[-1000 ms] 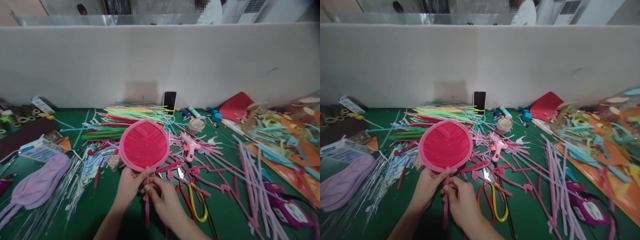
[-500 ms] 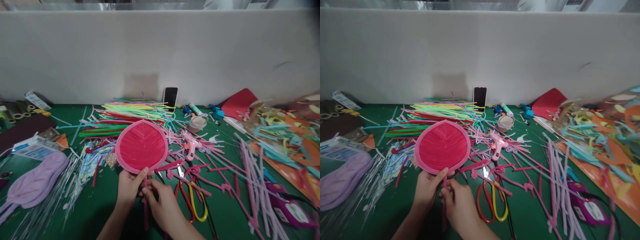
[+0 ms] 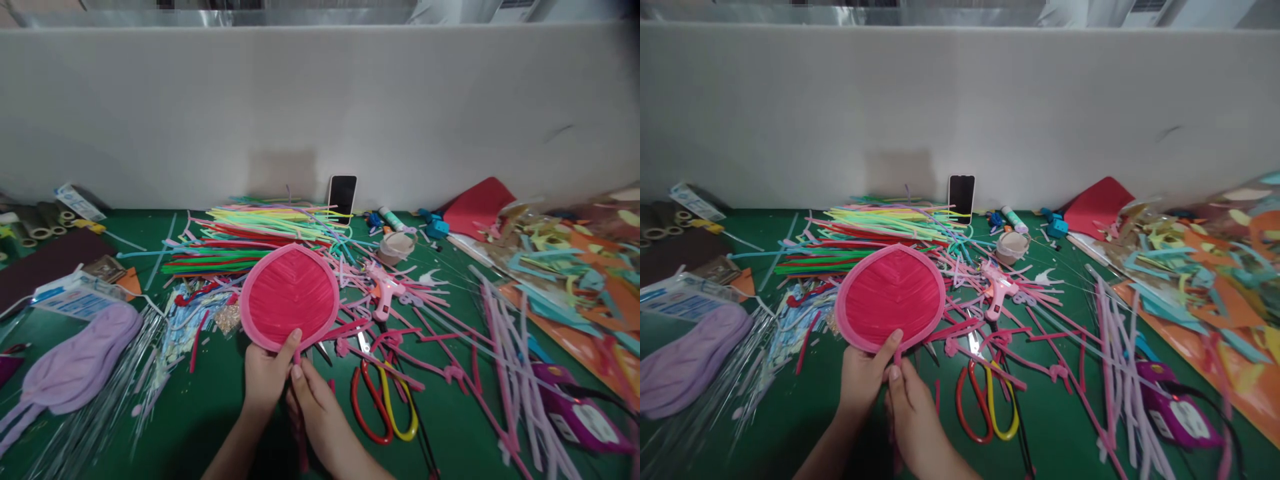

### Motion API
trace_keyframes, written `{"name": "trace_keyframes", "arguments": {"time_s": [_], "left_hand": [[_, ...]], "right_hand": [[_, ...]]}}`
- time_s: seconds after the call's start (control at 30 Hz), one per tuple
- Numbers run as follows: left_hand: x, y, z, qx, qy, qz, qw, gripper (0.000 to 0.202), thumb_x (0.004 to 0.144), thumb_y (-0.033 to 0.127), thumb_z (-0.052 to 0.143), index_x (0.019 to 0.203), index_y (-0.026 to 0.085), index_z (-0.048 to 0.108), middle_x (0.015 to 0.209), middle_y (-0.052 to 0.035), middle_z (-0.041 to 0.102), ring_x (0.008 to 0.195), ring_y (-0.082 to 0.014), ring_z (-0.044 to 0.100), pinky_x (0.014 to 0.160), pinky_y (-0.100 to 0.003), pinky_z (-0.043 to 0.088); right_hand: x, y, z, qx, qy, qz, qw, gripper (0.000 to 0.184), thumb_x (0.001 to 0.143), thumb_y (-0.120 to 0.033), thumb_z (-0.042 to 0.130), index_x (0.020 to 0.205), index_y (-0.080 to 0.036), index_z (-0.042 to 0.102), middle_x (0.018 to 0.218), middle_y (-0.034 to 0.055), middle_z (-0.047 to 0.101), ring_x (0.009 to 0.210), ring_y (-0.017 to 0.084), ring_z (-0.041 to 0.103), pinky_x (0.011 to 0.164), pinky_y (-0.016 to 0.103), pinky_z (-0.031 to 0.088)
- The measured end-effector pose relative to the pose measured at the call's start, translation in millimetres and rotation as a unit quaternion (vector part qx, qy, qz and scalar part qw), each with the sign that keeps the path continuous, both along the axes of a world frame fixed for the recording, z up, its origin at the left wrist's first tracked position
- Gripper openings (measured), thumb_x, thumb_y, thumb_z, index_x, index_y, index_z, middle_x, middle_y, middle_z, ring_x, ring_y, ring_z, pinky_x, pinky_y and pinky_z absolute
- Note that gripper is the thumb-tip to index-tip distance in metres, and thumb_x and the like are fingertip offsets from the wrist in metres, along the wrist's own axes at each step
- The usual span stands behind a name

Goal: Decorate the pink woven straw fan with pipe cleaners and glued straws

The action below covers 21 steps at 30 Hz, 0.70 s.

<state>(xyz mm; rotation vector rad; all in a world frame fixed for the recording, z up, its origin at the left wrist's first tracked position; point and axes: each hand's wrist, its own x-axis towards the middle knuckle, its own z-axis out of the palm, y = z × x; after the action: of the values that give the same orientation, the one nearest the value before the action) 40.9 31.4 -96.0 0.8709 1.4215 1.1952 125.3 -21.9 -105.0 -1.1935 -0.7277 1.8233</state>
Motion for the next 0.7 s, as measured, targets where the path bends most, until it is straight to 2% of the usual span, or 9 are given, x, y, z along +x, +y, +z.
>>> {"name": "trace_keyframes", "arguments": {"time_s": [0.1, 0.23, 0.33, 0.43, 0.5, 0.53, 0.6, 0.63, 0.7], "left_hand": [[1, 1, 1.7, 0.01, -0.006, 0.009, 1.0, 0.033, 0.069, 0.036, 0.079, 0.092, 0.014, 0.074, 0.084, -0.0069, 0.077, 0.084, -0.0244, 0.07, 0.08, -0.032, 0.057], [-5, 5, 6.8, 0.025, -0.146, 0.026, 0.989, 0.051, 0.075, 0.042, 0.074, 0.119, 0.019, 0.064, 0.107, -0.0078, 0.073, 0.104, -0.0253, 0.067, 0.089, -0.037, 0.055], [-19, 5, 12.8, 0.072, -0.201, -0.019, 0.977, 0.054, 0.075, 0.05, 0.073, 0.117, 0.019, 0.064, 0.11, -0.0106, 0.073, 0.102, -0.027, 0.068, 0.089, -0.039, 0.055], [-42, 2, 20.2, 0.086, -0.068, -0.045, 0.993, 0.052, 0.073, 0.057, 0.073, 0.107, 0.017, 0.069, 0.106, -0.0129, 0.074, 0.1, -0.0281, 0.068, 0.089, -0.037, 0.054], [-65, 1, 26.5, 0.05, 0.092, -0.022, 0.994, 0.044, 0.076, 0.054, 0.07, 0.103, 0.018, 0.071, 0.108, -0.0122, 0.073, 0.101, -0.0278, 0.068, 0.091, -0.036, 0.052], [-80, 0, 30.2, 0.045, 0.172, 0.003, 0.984, 0.042, 0.078, 0.053, 0.067, 0.104, 0.02, 0.07, 0.111, -0.0108, 0.072, 0.103, -0.0279, 0.067, 0.093, -0.036, 0.05], [-115, -1, 38.0, 0.02, 0.362, 0.052, 0.931, 0.042, 0.083, 0.053, 0.059, 0.11, 0.022, 0.068, 0.113, -0.0086, 0.071, 0.105, -0.0297, 0.065, 0.094, -0.039, 0.048], [-135, -2, 41.7, -0.007, 0.466, 0.076, 0.881, 0.042, 0.086, 0.05, 0.053, 0.114, 0.022, 0.066, 0.115, -0.0087, 0.07, 0.107, -0.0313, 0.064, 0.096, -0.042, 0.047], [-179, -6, 47.5, -0.051, 0.635, 0.061, 0.769, 0.044, 0.093, 0.039, 0.039, 0.123, 0.013, 0.057, 0.127, -0.0157, 0.063, 0.12, -0.0344, 0.055, 0.102, -0.045, 0.041]], "right_hand": [[-1, 0, -1.7, -0.029, 0.015, -0.016, 0.999, 0.059, 0.074, -0.081, 0.051, 0.082, -0.023, 0.047, 0.051, -0.0119, 0.03, 0.039, 0.005, 0.018, 0.036, 0.019, 0.014], [12, 3, 4.0, 0.043, -0.031, -0.055, 0.997, 0.056, 0.083, -0.074, 0.049, 0.075, -0.019, 0.052, 0.048, -0.0113, 0.026, 0.039, 0.005, 0.019, 0.036, 0.019, 0.011], [27, 6, 7.6, 0.056, -0.037, -0.121, 0.99, 0.054, 0.084, -0.072, 0.049, 0.074, -0.02, 0.052, 0.048, -0.0117, 0.024, 0.039, 0.005, 0.017, 0.037, 0.018, 0.013], [35, 8, 4.9, 0.031, -0.049, -0.108, 0.992, 0.054, 0.082, -0.074, 0.051, 0.073, -0.02, 0.05, 0.046, -0.0125, 0.021, 0.038, 0.005, 0.014, 0.035, 0.018, 0.012], [36, 10, 0.9, 0.021, -0.072, -0.077, 0.994, 0.055, 0.08, -0.074, 0.052, 0.076, -0.019, 0.054, 0.047, -0.0123, 0.023, 0.037, 0.005, 0.015, 0.035, 0.018, 0.011], [36, 10, -1.0, 0.016, -0.078, -0.064, 0.995, 0.056, 0.079, -0.075, 0.052, 0.079, -0.019, 0.055, 0.048, -0.0122, 0.024, 0.037, 0.005, 0.016, 0.034, 0.017, 0.012], [32, 11, -3.0, 0.005, -0.092, -0.031, 0.995, 0.059, 0.079, -0.077, 0.049, 0.089, -0.02, 0.056, 0.051, -0.0115, 0.029, 0.037, 0.006, 0.019, 0.033, 0.018, 0.015], [30, 11, -2.9, 0.013, -0.122, -0.006, 0.992, 0.058, 0.082, -0.076, 0.043, 0.094, -0.02, 0.055, 0.052, -0.0108, 0.032, 0.036, 0.007, 0.022, 0.033, 0.019, 0.019], [28, 12, -1.0, 0.066, -0.231, 0.05, 0.969, 0.051, 0.091, -0.067, 0.032, 0.097, -0.021, 0.053, 0.054, -0.0078, 0.039, 0.038, 0.01, 0.033, 0.037, 0.022, 0.028]]}}
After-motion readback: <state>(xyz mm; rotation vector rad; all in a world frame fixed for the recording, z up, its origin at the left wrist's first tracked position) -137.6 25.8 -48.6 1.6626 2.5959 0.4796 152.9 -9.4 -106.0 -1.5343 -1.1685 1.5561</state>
